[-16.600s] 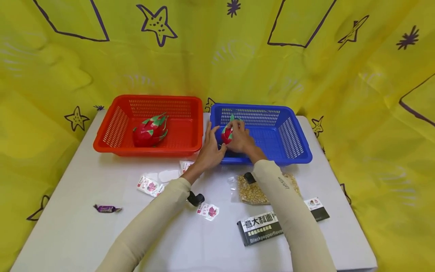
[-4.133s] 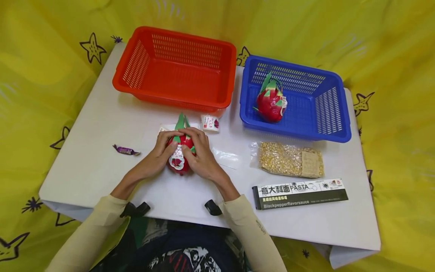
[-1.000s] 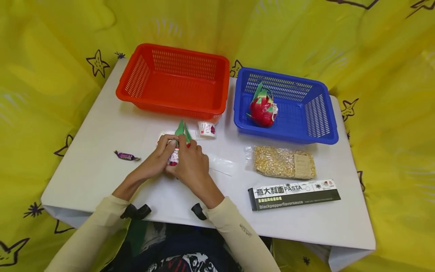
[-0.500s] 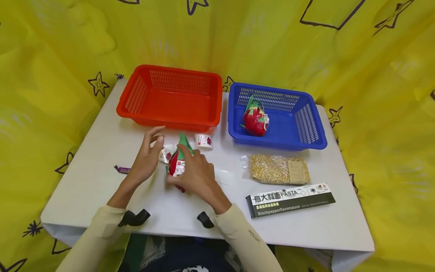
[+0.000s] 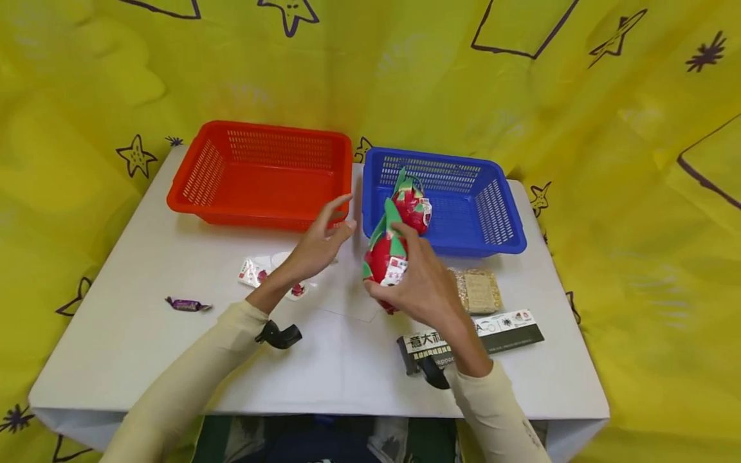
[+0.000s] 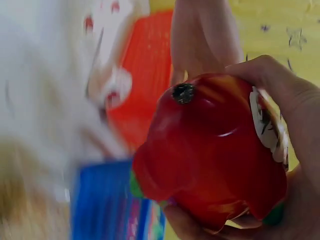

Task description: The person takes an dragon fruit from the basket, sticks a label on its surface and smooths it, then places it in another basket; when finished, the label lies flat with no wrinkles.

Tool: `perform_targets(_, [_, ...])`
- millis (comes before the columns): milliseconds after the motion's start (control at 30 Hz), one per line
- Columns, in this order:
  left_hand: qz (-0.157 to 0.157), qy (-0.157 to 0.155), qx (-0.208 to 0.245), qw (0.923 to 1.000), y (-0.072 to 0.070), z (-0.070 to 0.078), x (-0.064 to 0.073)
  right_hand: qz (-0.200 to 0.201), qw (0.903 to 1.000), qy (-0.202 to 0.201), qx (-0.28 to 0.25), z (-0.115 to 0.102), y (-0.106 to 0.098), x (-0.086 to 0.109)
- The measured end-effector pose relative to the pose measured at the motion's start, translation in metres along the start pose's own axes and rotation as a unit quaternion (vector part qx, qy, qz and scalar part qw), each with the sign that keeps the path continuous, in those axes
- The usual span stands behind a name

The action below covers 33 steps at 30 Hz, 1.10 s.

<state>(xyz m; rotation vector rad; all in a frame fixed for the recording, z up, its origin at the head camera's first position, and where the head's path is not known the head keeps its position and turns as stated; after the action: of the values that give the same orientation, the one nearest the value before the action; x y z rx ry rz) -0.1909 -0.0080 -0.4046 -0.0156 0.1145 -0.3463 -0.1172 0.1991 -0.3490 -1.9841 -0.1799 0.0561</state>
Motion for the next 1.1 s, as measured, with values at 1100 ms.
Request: perform_targets(1100, [0.064,0.012,-0.109,0.9919,0.063,-0.048,-0.085,-0.024,0.9992,0.028,-0.013,0.167,-0.034,-0.132])
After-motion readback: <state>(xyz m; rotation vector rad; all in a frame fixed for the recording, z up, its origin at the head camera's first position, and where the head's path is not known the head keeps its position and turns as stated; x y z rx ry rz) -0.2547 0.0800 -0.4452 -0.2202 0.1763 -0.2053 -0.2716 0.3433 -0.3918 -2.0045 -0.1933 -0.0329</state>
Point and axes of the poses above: each hand's wrist, its own x-axis away from the middle knuckle, its own y-axis out of the palm, z = x × y, the point moved 2 cm from there along -x, towards the middle knuckle, and after that the axes turned 9 degrees about x, right-handed, at the moved point
